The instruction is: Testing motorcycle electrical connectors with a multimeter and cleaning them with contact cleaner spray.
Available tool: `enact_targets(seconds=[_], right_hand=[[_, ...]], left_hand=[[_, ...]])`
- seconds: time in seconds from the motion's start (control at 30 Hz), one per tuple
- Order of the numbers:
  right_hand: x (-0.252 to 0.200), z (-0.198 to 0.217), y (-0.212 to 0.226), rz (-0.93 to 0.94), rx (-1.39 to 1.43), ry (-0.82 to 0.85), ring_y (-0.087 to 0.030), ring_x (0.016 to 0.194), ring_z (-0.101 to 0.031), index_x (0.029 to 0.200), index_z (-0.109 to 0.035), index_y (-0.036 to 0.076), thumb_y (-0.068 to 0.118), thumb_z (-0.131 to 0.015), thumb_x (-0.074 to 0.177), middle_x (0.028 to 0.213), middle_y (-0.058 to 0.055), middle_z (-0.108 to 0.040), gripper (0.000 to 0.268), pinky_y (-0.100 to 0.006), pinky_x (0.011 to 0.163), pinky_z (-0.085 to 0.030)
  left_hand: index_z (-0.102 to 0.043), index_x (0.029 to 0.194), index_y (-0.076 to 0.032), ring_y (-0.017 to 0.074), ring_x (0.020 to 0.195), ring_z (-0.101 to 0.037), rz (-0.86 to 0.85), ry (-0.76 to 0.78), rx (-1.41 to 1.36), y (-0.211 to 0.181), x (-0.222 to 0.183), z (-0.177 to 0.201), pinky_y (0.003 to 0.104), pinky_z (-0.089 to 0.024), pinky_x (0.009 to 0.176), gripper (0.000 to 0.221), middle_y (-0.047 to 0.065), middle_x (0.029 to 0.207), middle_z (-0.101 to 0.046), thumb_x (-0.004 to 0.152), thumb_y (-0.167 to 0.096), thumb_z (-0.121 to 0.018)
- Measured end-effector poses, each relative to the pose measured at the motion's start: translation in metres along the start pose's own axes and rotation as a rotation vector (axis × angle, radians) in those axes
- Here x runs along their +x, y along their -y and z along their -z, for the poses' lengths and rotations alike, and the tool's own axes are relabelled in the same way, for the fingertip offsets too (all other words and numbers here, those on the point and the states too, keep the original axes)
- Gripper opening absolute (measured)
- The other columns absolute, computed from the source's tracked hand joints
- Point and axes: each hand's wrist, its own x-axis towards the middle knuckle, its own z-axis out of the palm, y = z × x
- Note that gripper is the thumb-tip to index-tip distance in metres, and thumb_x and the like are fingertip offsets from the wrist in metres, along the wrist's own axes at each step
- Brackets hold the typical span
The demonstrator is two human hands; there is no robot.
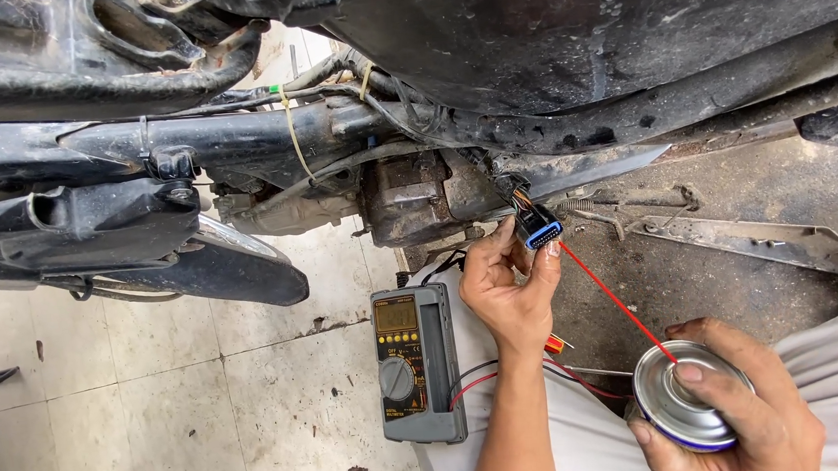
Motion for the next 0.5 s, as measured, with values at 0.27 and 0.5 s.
enact_targets(seconds=[0.27, 0.5], right_hand=[[0.011, 0.002, -0.004, 0.076, -0.042, 0.049, -0.038, 0.109, -0.071, 0.122, -0.057, 0.010, 0.041, -0.080, 0.078, 0.126, -0.032, -0.065, 0.059, -0.041, 0.099, -0.056], [0.019, 0.004, -0.003, 0.106, -0.037, 0.085, -0.034, 0.107, -0.070, 0.126, -0.055, 0.009, 0.039, -0.079, 0.080, 0.126, -0.030, -0.065, 0.060, -0.039, 0.098, -0.056]], left_hand=[[-0.069, 0.116, -0.001, 0.0100, 0.070, -0.054, 0.010, -0.008, 0.033, 0.000, 0.000, -0.002, 0.023, -0.044, 0.059, 0.043, 0.012, 0.102, -0.074, 0.077, -0.005, -0.087], [-0.069, 0.115, -0.001, 0.0094, 0.068, -0.050, -0.016, 0.009, 0.054, -0.003, 0.001, -0.003, 0.023, -0.043, 0.058, 0.042, 0.008, 0.092, -0.070, 0.077, -0.001, -0.086]])
